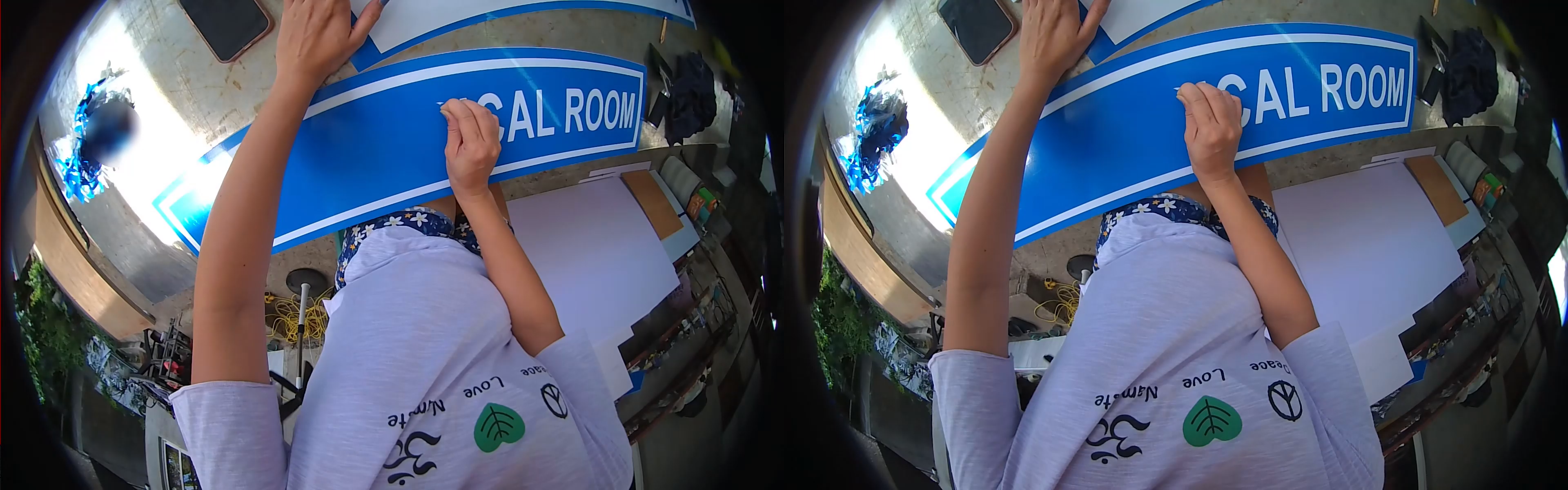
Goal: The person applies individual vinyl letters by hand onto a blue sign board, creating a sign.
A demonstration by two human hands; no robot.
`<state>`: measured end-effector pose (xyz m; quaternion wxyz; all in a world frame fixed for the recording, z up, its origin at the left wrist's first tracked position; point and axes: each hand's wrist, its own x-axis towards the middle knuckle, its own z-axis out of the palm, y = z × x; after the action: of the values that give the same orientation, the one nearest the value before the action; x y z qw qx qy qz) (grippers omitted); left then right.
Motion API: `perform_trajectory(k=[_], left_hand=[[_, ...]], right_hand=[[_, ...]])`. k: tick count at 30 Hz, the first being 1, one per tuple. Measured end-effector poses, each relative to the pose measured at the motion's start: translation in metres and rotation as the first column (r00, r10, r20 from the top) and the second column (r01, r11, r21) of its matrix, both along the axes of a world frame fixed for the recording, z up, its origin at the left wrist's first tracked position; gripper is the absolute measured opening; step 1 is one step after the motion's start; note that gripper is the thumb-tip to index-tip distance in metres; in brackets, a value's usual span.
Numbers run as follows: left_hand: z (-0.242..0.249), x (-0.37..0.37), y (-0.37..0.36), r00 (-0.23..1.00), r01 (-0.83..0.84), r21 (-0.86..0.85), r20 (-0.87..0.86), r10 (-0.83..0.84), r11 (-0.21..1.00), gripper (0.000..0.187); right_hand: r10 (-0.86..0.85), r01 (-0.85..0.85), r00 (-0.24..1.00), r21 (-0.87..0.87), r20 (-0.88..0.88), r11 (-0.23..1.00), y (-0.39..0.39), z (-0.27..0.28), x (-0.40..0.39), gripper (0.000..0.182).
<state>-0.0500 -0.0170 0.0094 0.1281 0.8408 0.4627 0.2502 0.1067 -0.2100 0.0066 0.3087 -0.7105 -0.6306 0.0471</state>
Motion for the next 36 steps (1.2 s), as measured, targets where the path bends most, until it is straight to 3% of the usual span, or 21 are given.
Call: perform_trajectory(k=[12,14,18,20,21,22,23,24,25,27,29,31,32,34,36], left_hand=[[0.003,0.000,-0.002,1.000,-0.007,-0.028,0.001,0.007,1.000,0.059],[0.004,0.001,-0.002,1.000,-0.013,-0.028,-0.001,0.013,1.000,0.058],[0.004,0.001,-0.002,0.999,-0.010,-0.033,0.035,0.011,0.999,0.057],[0.003,0.002,-0.002,0.999,-0.007,0.038,0.038,0.005,0.999,0.055],[0.000,0.002,-0.002,0.999,-0.013,0.095,0.045,0.009,0.995,0.054],[-0.002,0.000,-0.003,0.999,0.007,0.110,0.044,-0.012,0.994,0.054],[-0.005,-0.003,-0.002,0.999,0.000,0.274,-0.037,0.011,0.962,0.045],[-0.003,-0.002,-0.003,0.993,0.005,0.437,-0.109,0.047,0.900,0.037],[-0.002,0.000,-0.010,0.993,0.028,0.457,-0.111,0.025,0.889,0.037],[0.013,0.007,-0.042,0.994,-0.102,0.434,0.016,0.105,0.895,0.021],[0.024,0.017,-0.085,0.991,-0.068,0.143,0.126,0.050,0.987,0.013],[0.021,0.021,-0.115,0.990,0.017,0.014,0.142,-0.019,1.000,0.013],[0.017,0.025,-0.123,0.990,0.027,0.026,0.141,-0.030,0.999,0.013],[0.012,0.031,-0.137,0.980,0.002,-0.194,0.194,0.036,0.981,0.013],[0.013,0.035,-0.142,0.985,0.014,-0.163,0.172,0.014,0.987,0.013]], right_hand=[[0.011,-0.011,0.999,-0.003,0.042,1.000,0.003,-0.002,0.000,0.020],[0.006,-0.006,1.000,-0.056,0.008,0.998,0.003,0.000,0.000,0.017],[0.058,-0.058,0.996,-0.003,-0.074,0.998,0.002,0.003,0.005,0.010],[-0.044,0.069,0.935,0.057,-0.352,0.996,0.005,0.002,0.011,0.007],[-0.054,0.086,0.934,0.075,-0.353,0.994,0.004,0.001,0.015,0.007],[-0.064,0.086,0.820,0.012,-0.569,0.996,0.002,0.000,0.019,0.007],[-0.077,0.069,0.656,-0.042,-0.750,0.997,0.000,-0.001,0.024,0.007],[-0.048,0.025,0.620,-0.041,-0.783,0.999,0.000,0.000,0.028,0.011],[-0.045,0.050,0.616,-0.018,-0.786,0.999,0.001,0.000,0.030,0.011],[-0.050,0.041,0.487,-0.034,-0.872,0.999,0.001,0.003,0.032,0.013],[-0.062,0.064,0.434,-0.037,-0.899,0.997,0.000,0.006,0.034,0.013],[-0.036,0.041,0.331,-0.023,-0.943,0.999,0.002,0.004,0.035,0.013],[-0.042,0.038,0.343,-0.030,-0.938,0.999,0.002,0.005,0.034,0.012],[-0.044,0.038,0.385,-0.032,-0.922,0.999,0.004,0.006,0.034,0.011],[-0.046,0.028,0.436,-0.038,-0.899,0.999,0.003,0.003,0.033,0.008]])
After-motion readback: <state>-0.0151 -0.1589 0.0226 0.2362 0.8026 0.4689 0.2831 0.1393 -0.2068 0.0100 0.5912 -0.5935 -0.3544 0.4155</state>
